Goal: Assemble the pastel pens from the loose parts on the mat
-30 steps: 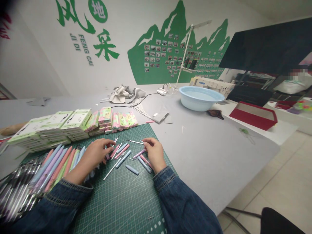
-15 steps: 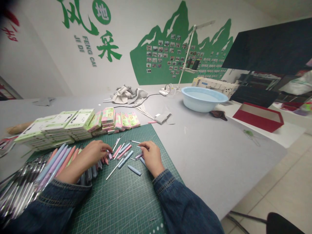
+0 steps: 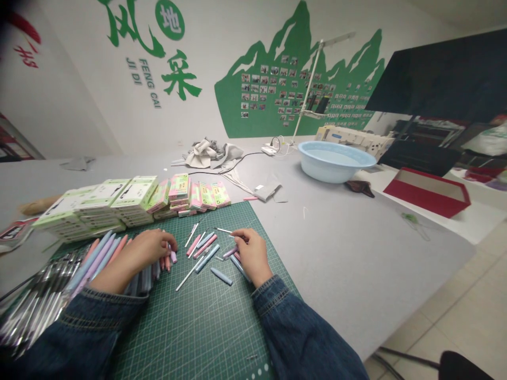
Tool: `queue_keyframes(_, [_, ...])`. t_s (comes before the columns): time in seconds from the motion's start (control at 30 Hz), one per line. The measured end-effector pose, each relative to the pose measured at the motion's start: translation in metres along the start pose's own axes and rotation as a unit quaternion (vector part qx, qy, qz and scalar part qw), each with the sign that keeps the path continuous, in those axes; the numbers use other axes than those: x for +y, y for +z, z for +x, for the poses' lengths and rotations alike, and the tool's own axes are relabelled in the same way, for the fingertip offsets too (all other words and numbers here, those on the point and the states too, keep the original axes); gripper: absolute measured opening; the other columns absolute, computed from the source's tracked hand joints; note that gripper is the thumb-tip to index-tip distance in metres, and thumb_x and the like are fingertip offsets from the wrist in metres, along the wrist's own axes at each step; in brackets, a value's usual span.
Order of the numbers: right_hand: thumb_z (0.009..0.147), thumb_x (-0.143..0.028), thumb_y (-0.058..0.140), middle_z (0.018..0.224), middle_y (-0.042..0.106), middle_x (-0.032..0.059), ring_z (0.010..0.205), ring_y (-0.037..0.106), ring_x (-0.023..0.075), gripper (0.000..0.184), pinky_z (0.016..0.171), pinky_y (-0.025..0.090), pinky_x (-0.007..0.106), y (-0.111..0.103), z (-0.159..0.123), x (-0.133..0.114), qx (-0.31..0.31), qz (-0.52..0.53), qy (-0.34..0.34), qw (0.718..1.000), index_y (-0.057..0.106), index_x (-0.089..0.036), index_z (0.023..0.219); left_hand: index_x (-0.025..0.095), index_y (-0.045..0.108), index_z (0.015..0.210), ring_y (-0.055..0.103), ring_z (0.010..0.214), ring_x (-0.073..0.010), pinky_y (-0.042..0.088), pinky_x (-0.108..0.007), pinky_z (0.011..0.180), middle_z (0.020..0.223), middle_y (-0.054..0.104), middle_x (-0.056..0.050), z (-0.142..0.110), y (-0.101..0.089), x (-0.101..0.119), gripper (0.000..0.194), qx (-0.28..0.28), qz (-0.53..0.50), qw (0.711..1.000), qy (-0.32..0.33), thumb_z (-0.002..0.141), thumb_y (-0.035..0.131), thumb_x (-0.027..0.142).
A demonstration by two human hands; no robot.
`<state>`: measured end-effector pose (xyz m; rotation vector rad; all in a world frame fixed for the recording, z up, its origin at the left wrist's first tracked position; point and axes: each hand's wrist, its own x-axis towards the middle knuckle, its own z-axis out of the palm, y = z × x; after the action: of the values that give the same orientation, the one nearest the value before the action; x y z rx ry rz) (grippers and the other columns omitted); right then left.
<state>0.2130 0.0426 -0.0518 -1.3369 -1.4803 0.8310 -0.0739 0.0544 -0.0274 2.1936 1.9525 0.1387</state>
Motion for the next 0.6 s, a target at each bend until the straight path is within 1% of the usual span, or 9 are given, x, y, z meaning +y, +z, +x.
queue_keyframes(0.17, [0.075,-0.022,0.053,0.086,0.068,0.0041,0.076,0.059,0.0187,0.020,0.072,0.046,0.033,-0.001,0.001,0.003,-0.001,0.002,-0.003,1.000,0.072,-0.022,0.082,0.033,0.074,0.073,0.063,0.072,-0.0199,0.036,-0.025,0.060,0.074,0.071,-0.001,0.001,-0.004,-0.004,0.027,-0.038,-0.019,0.999,-0.015,0.061,0.055,0.018])
queue_keyframes(0.27, [0.075,-0.022,0.053,0.086,0.068,0.0041,0.076,0.059,0.0186,0.020,0.072,0.045,0.033,-0.001,0.001,0.003,-0.001,-0.001,-0.003,1.000,0.072,-0.022,0.082,0.032,0.074,0.072,0.063,0.071,-0.0196,0.035,-0.025,0.058,0.073,0.072,-0.001,0.000,-0.004,-0.005,0.027,-0.039,-0.020,0.999,-0.020,0.060,0.055,0.017])
queue_keyframes(0.4, [0.075,-0.022,0.053,0.086,0.068,0.0042,0.077,0.059,0.0188,0.020,0.073,0.045,0.033,0.000,0.001,0.003,-0.003,-0.003,0.000,1.000,0.071,-0.021,0.082,0.032,0.073,0.070,0.061,0.065,-0.0178,0.033,-0.024,0.055,0.068,0.071,0.000,-0.002,-0.004,-0.006,0.027,-0.043,-0.026,0.998,-0.025,0.060,0.054,0.016])
queue_keyframes(0.5, [0.075,-0.022,0.053,0.085,0.067,0.0042,0.078,0.059,0.0187,0.020,0.074,0.045,0.032,0.001,0.001,0.004,-0.004,-0.009,-0.001,1.000,0.071,-0.021,0.083,0.030,0.074,0.073,0.061,0.068,-0.0176,0.034,-0.024,0.057,0.073,0.070,-0.001,-0.002,-0.009,0.002,0.026,-0.047,-0.005,0.998,-0.036,0.062,0.055,0.017])
queue_keyframes(0.53, [0.076,-0.022,0.053,0.085,0.067,0.0042,0.078,0.059,0.0186,0.020,0.074,0.045,0.032,0.001,0.001,0.005,-0.005,-0.010,-0.001,1.000,0.071,-0.020,0.083,0.029,0.074,0.075,0.061,0.071,-0.0179,0.035,-0.024,0.058,0.076,0.070,-0.001,-0.002,-0.010,0.007,0.025,-0.044,0.002,0.999,-0.028,0.063,0.056,0.018])
queue_keyframes(0.6, [0.076,-0.022,0.052,0.086,0.067,0.0043,0.078,0.059,0.0183,0.020,0.074,0.045,0.032,0.001,0.001,0.005,-0.005,-0.009,-0.001,1.000,0.071,-0.020,0.084,0.029,0.075,0.081,0.060,0.077,-0.0184,0.037,-0.024,0.064,0.081,0.068,-0.002,-0.002,-0.013,0.021,0.023,-0.042,-0.011,0.999,0.016,0.068,0.057,0.023])
